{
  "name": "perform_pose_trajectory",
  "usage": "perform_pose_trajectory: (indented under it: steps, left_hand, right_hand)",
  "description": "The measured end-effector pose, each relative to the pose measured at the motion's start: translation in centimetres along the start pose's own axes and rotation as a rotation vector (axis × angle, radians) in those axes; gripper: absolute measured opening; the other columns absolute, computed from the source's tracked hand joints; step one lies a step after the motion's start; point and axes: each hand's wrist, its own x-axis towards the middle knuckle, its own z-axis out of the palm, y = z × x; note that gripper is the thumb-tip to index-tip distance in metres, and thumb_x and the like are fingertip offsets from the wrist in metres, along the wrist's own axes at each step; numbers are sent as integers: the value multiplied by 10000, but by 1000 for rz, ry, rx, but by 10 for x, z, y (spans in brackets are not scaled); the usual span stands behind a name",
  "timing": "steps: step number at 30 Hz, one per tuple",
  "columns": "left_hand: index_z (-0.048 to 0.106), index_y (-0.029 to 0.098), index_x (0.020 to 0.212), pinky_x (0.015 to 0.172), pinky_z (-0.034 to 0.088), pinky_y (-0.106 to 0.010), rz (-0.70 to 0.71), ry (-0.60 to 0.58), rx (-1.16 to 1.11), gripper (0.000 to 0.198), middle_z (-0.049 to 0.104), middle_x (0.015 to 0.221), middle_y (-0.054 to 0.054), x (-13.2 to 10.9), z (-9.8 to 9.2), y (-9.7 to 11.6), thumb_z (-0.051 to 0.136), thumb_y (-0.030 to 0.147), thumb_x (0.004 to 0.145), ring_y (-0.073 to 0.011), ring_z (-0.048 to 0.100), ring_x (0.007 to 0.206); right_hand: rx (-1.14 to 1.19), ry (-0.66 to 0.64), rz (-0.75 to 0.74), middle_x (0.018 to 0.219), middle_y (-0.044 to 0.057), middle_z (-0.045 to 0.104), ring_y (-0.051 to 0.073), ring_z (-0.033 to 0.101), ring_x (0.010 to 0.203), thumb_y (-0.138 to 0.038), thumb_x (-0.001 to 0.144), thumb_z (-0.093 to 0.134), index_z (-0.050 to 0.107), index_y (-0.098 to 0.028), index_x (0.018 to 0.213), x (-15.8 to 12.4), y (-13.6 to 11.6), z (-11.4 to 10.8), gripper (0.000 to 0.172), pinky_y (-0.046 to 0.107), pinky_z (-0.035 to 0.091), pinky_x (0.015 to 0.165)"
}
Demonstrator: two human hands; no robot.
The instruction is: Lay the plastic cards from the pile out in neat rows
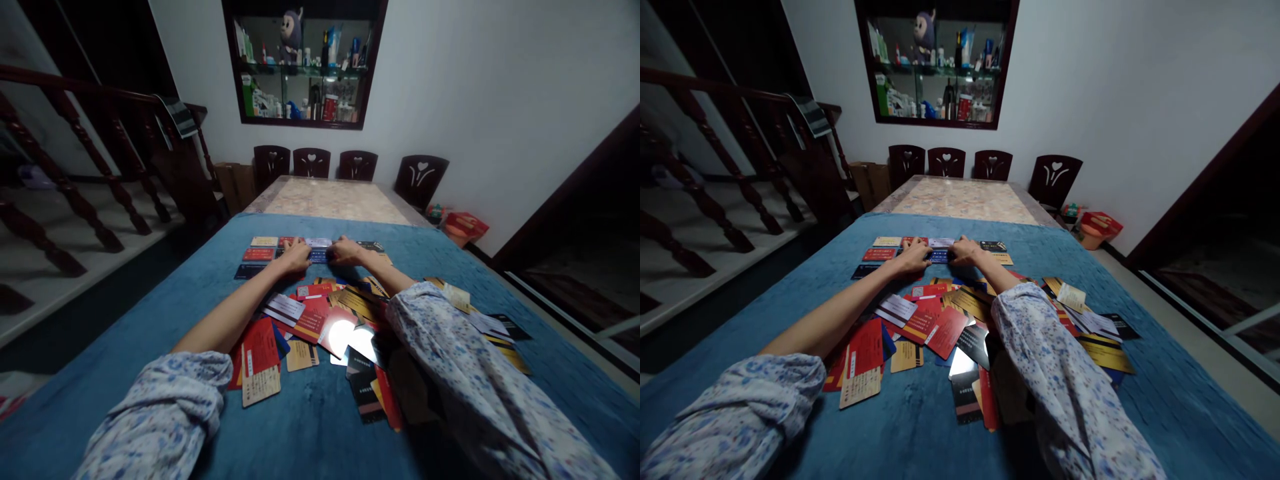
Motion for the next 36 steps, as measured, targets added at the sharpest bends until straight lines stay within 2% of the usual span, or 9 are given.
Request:
perform_pose_trajectory:
  steps: [7,12,16,23,27,36]
  left_hand:
    - [691,189,1042,1022,312,-634,67,52,-26,227,592,1233,-156,-8,-2,1,568,208,852,-369,391,1263]
    - [685,210,1116,1024,300,-590,87,106,-36,305,595,1263,-137,-20,-5,0,533,172,854,-338,384,1274]
    - [708,214,1096,1013,305,-569,104,144,-60,307,615,1263,-128,-33,-7,-3,519,165,859,-332,398,1270]
    - [731,235,1083,1020,300,-585,113,173,-128,322,648,1228,-102,-64,-12,-9,550,143,834,-327,411,1263]
    - [730,227,1092,1020,307,-557,92,192,-132,317,652,1240,-105,-85,-16,-9,568,136,835,-328,413,1282]
    - [732,230,1098,1000,294,-549,51,190,-143,304,663,1256,-98,-131,-10,-18,542,162,870,-329,418,1281]
  right_hand:
    - [-13,-13,7,1244,99,669,299,528,1196,-392,846,646,694,-255,1194,1,0,-2,377,323,430,818]
    - [-5,30,15,1307,111,630,320,489,1241,-423,853,643,645,-256,1292,-1,-3,-3,470,358,425,862]
    - [26,79,1,1332,125,612,324,469,1241,-414,892,604,634,-252,1314,-10,-9,-9,453,395,419,897]
    - [57,151,-60,1275,130,637,320,464,1203,-350,902,579,676,-242,1255,-29,-28,-20,382,391,396,875]
    - [68,172,-93,1270,116,642,313,456,1200,-334,904,571,693,-258,1221,-40,-42,-26,348,383,381,872]
    - [136,225,-169,1248,111,660,301,456,1188,-304,910,575,692,-240,1236,-64,-79,-36,352,414,361,928]
